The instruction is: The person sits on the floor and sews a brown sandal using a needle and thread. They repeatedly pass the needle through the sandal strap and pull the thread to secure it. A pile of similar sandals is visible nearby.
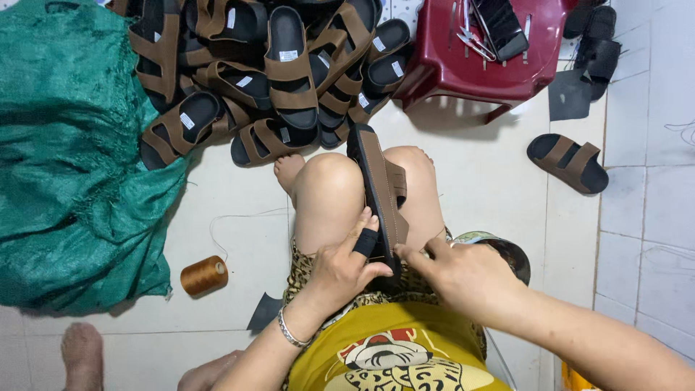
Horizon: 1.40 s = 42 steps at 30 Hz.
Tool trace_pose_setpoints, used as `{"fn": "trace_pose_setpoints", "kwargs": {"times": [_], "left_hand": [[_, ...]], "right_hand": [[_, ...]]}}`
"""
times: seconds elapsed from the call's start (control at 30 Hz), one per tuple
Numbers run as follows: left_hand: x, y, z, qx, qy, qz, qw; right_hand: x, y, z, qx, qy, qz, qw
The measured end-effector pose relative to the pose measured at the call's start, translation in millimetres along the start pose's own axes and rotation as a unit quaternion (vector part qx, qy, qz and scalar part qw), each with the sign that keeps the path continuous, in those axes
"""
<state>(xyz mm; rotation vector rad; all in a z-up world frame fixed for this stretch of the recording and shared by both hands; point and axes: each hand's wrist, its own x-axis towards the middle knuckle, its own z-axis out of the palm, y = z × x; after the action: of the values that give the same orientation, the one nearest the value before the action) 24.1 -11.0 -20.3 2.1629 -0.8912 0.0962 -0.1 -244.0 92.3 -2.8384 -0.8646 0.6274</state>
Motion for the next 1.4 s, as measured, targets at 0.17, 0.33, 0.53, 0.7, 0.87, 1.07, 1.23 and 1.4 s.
{"fn": "trace_pose_setpoints", "kwargs": {"times": [0.17, 0.33, 0.53, 0.7, 0.87, 1.07, 1.23, 1.4], "left_hand": [[3, -1, 0, -0.001, 0.018, -0.003, 1.0], [3, -4, 11, 0.044, 0.034, -0.002, 0.998], [-4, 8, -12, 0.058, 0.135, -0.005, 0.989], [-1, 25, -55, -0.792, -0.022, -0.224, 0.568], [5, 28, -14, -0.231, -0.192, -0.326, 0.896], [-5, 20, -17, -0.049, -0.047, -0.096, 0.993], [-9, 11, -34, -0.275, 0.108, -0.26, 0.919], [8, 15, -77, -0.038, 0.087, -0.251, 0.963]], "right_hand": [[19, 3, 1, 0.054, -0.022, 0.003, 0.998], [41, -7, 8, 0.015, -0.058, -0.005, 0.998], [22, 17, 14, 0.143, -0.008, 0.028, 0.989], [11, 21, 40, 0.13, 0.071, 0.013, 0.989], [4, 19, 46, 0.073, 0.067, 0.003, 0.995], [-44, 45, -29, 0.036, -0.248, 0.171, 0.953], [-62, 57, 3, 0.206, -0.126, 0.239, 0.94], [-1, 26, 49, 0.626, 0.124, 0.121, 0.76]]}}
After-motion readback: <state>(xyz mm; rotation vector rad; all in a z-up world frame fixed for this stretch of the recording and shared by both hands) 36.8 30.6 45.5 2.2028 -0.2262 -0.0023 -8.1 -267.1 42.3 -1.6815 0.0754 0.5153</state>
